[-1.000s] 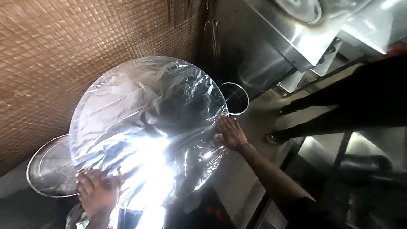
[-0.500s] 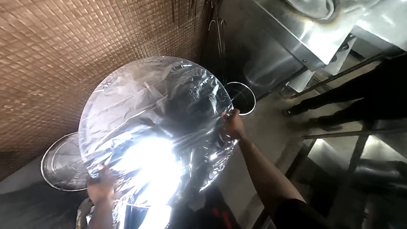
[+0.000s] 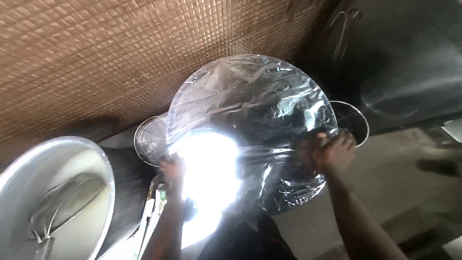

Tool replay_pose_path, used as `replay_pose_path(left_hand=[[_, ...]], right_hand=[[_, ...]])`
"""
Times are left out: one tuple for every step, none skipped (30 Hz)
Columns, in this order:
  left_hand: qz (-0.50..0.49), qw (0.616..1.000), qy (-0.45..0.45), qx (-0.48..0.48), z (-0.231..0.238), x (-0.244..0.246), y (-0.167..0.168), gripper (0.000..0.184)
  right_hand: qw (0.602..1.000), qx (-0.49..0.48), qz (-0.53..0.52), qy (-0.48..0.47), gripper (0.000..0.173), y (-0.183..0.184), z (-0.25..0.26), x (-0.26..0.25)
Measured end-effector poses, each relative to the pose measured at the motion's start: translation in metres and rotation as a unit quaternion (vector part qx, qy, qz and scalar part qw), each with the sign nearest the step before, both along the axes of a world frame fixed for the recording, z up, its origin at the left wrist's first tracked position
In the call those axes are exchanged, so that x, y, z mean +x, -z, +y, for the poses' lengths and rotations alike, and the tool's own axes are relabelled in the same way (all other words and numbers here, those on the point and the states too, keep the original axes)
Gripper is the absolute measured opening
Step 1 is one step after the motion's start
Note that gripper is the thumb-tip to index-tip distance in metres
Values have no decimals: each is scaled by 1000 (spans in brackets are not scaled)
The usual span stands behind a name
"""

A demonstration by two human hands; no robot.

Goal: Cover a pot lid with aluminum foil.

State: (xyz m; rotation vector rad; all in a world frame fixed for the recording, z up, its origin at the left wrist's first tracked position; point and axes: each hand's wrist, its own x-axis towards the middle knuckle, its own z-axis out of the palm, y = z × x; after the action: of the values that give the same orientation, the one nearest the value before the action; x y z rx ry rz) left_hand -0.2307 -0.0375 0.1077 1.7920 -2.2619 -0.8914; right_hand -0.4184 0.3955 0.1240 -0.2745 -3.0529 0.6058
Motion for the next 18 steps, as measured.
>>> replay_pose_path(left_hand=[[-15, 994, 81, -79, 6, 6, 4, 66], [-20, 971, 189, -146, 11, 15, 10, 67], [-27, 938, 292, -186, 16, 20, 16, 66], [-52, 902, 374, -212, 22, 20, 19, 68], [-76, 871, 429, -227, 28, 20, 22, 67], [-93, 851, 462, -233, 33, 20, 24, 67], [-107, 842, 477, -230, 36, 21, 25, 67], [-120, 840, 482, -221, 37, 21, 24, 68], [-133, 840, 482, -208, 37, 20, 22, 72], [-145, 842, 481, -197, 37, 20, 20, 76], [-152, 844, 480, -187, 37, 20, 17, 79], [-154, 848, 477, -174, 37, 20, 14, 81], [-151, 852, 473, -164, 36, 21, 11, 84], [-143, 857, 466, -165, 34, 23, 9, 85], [-132, 862, 460, -167, 30, 26, 8, 83], [-119, 864, 458, -173, 25, 30, 9, 81], [-108, 863, 462, -175, 19, 34, 9, 80], [-100, 858, 472, -173, 11, 34, 6, 79]], right_hand=[[995, 4, 38, -88, 71, -6, -25, 17], [980, -6, 66, -187, 73, -6, -54, 38], [959, -19, 68, -275, 78, -4, -86, 60], [935, -11, 53, -351, 83, 1, -116, 79], [911, 7, 27, -411, 86, 8, -143, 96], [891, 17, -6, -453, 86, 13, -165, 109], [876, 34, -37, -479, 84, 17, -183, 117], [864, 49, -78, -495, 83, 17, -197, 121], [854, 61, -114, -504, 82, 17, -207, 123], [850, 68, -130, -505, 82, 20, -212, 124], [849, 75, -136, -506, 82, 23, -215, 125], [849, 76, -132, -506, 82, 25, -214, 126], [854, 72, -110, -504, 83, 25, -213, 127], [861, 59, -75, -500, 81, 23, -212, 127], [867, 39, -43, -496, 78, 17, -212, 128], [871, 13, -19, -491, 73, 11, -213, 130], [874, -7, -2, -486, 67, 5, -215, 133], [877, -21, 11, -480, 63, 1, -216, 133]])
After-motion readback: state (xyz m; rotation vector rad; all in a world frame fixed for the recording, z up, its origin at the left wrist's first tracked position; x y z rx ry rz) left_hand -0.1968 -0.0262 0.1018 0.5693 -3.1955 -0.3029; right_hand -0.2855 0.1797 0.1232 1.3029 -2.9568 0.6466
